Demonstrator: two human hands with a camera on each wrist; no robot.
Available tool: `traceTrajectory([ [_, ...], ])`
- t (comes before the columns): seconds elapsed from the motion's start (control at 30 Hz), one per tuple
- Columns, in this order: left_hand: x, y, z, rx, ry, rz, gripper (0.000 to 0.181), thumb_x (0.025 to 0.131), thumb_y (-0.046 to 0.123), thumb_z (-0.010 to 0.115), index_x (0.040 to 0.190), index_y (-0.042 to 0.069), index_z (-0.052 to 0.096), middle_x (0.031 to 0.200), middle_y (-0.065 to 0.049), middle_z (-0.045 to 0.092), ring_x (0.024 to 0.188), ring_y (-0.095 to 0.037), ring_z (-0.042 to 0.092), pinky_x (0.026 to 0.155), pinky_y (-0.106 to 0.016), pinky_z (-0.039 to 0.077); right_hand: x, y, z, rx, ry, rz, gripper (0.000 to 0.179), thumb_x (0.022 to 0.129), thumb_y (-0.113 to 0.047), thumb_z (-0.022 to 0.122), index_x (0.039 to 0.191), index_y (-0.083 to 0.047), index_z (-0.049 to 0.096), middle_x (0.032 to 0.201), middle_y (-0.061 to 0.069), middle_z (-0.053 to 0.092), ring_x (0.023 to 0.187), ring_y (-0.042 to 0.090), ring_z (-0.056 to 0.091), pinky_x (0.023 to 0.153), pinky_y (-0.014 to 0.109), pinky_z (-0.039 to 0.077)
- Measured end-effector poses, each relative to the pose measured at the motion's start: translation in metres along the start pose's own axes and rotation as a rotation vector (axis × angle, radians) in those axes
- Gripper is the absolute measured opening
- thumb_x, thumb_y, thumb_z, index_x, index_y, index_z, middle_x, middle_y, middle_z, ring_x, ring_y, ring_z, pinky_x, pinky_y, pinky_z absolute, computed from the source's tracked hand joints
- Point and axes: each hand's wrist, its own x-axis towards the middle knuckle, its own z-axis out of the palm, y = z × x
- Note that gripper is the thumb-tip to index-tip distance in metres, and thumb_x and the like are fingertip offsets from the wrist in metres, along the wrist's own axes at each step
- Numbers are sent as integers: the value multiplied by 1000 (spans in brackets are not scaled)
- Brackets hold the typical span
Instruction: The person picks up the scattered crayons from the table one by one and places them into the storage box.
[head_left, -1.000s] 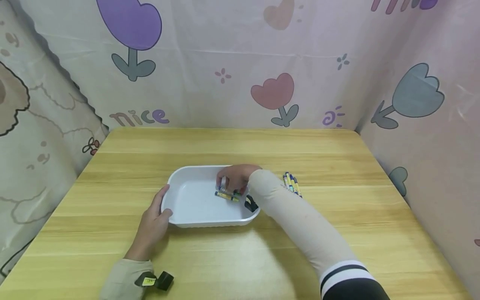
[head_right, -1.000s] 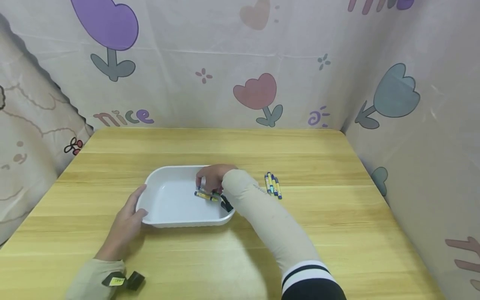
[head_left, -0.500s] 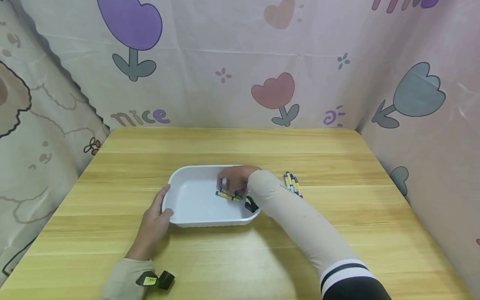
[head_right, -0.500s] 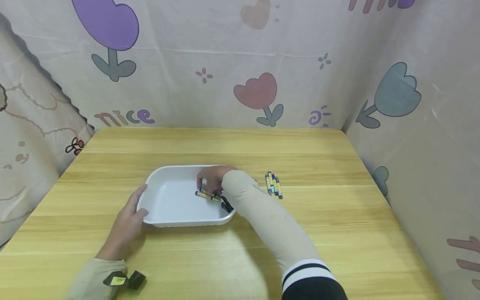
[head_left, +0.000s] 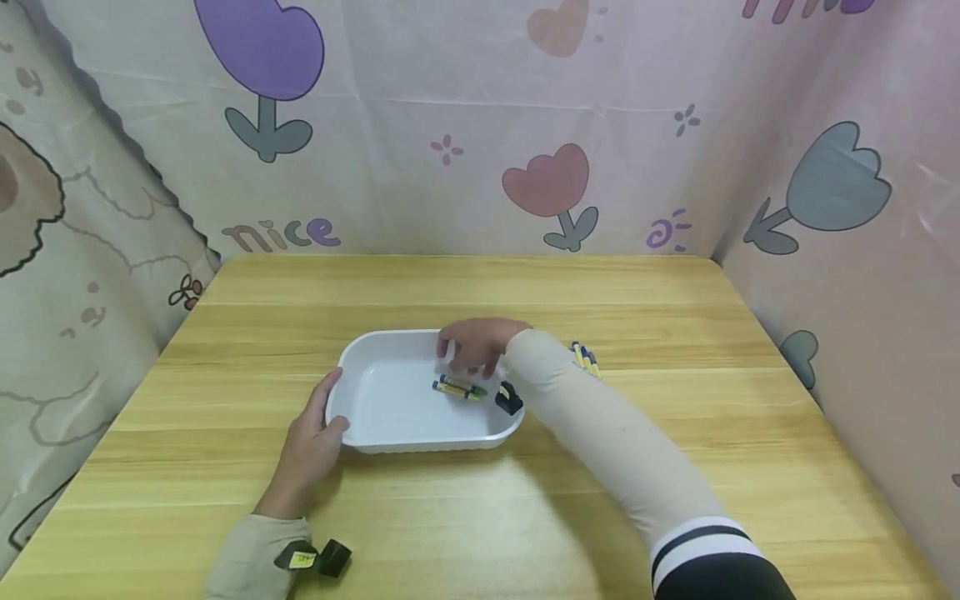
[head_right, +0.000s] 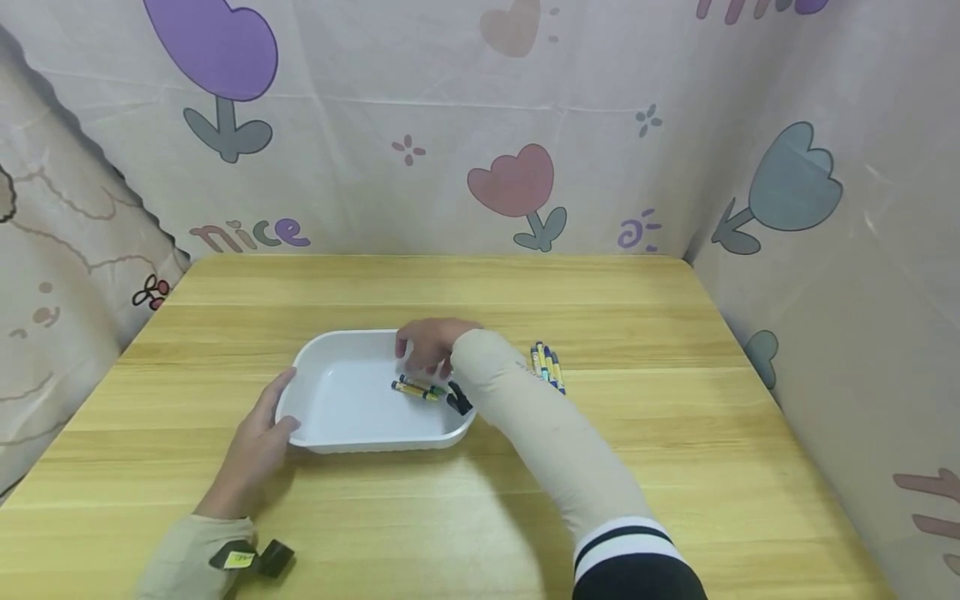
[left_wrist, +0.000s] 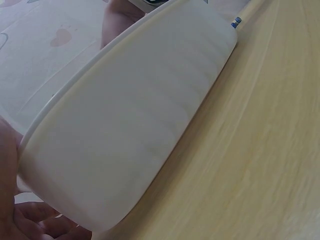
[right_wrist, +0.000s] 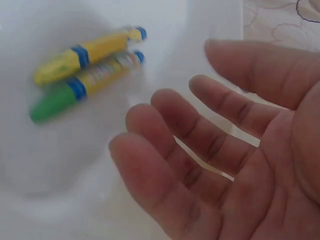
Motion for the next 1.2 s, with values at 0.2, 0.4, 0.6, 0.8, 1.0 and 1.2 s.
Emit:
traceTrajectory([
  [0.2, 0, -1, 0, 9, -7, -18, 70, 94, 3, 40, 157, 17, 14, 160, -17, 11, 143, -43, 14, 111, -60, 20, -10, 4, -14, 12, 33, -26, 35, 93, -20, 65, 127, -14, 56, 111, 5, 58, 95, 23, 62, 67, 29, 58],
  [0.4, 0, -2, -1, 26, -3, -10, 70, 94, 3, 40, 157, 16, 14, 160, -17, 12, 143, -43, 14, 112, -60, 18, -25, 20, -37, 122, 79, -77, 40, 95, -19, 61, 133, -8, 51, 114, 11, 58, 100, 30, 64, 70, 33, 59],
  [0.6, 2, -3, 0, 18, -7, -5, 70, 93, 3, 40, 157, 15, 13, 160, -17, 11, 143, -43, 13, 112, -60, 18, -42, 50, -57, 225, 133, -69, 36, 96, -16, 58, 129, -7, 49, 117, 18, 57, 103, 37, 61, 76, 42, 58],
  [0.8, 1, -4, -1, 21, -1, -11, 70, 93, 3, 41, 157, 16, 14, 160, -17, 12, 142, -43, 15, 111, -60, 19, -53, 79, -67, 261, 158, -17, 37, 97, -15, 56, 131, -4, 45, 123, 24, 52, 99, 35, 59, 78, 45, 57],
  [1.0, 1, -4, -1, 16, 1, 0, 70, 93, 3, 41, 157, 15, 14, 160, -18, 13, 142, -43, 15, 111, -59, 20, -62, 108, -71, 281, 170, 46, 44, 97, -15, 55, 136, 1, 41, 122, 26, 49, 102, 39, 58, 81, 47, 56],
  [1.2, 1, -3, 0, 9, -9, -16, 71, 93, 3, 40, 157, 16, 13, 160, -17, 11, 143, -43, 14, 112, -60, 19, -70, 134, -69, 297, 150, 130, 45, 97, -14, 54, 137, 0, 39, 123, 24, 49, 100, 36, 58, 79, 41, 57],
])
